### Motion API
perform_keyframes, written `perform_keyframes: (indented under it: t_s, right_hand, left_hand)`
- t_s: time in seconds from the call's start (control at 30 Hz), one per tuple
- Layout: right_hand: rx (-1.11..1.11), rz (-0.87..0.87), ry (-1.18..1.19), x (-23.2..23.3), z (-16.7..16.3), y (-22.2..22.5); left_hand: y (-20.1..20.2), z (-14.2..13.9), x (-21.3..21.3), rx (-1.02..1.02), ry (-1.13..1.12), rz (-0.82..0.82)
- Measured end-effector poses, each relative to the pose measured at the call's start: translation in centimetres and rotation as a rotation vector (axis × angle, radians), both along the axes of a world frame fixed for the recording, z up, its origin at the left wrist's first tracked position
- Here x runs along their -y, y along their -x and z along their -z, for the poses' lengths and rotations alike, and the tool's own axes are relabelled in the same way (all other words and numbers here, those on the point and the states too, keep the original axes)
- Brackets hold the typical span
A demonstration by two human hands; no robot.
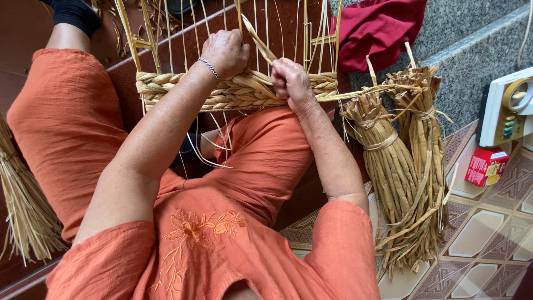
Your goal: The person weaves a basket by hand, interlacing dried plant strips through a metal frame. They repeatedly pull and tuck the strips to form a tight woven pattern along the basket's edge.
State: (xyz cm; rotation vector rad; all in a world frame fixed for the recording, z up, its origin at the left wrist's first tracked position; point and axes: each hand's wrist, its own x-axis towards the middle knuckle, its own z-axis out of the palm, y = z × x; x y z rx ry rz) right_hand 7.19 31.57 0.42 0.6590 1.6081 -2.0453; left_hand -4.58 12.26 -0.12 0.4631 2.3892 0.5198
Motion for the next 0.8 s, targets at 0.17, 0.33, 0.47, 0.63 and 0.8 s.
perform_keyframes:
  t_s: [0.17,0.33,0.47,0.63,0.8]
  right_hand:
    - [0.019,0.147,0.122,0.1,-1.2,-0.5]
    - [-0.060,0.026,-0.050,-0.1,-3.3,-0.3]
    - [-0.010,0.353,-0.002,-1.1,-3.3,-0.7]
    - [-0.092,0.575,0.169,-2.9,-1.8,-1.5]
    - [-0.055,0.244,-0.147,-3.2,-0.4,-1.2]
  left_hand:
    - [0.0,-0.2,0.1,0.066,-0.015,-0.043]
    - [-0.1,0.0,-0.3,-0.015,-0.098,-0.073]
    - [-0.5,-0.9,2.0,0.070,-0.300,-0.138]
    - [-2.2,-2.8,13.8,-0.544,-0.668,-0.246]
    - [-6.7,-0.1,21.0,-0.294,-0.666,-0.727]
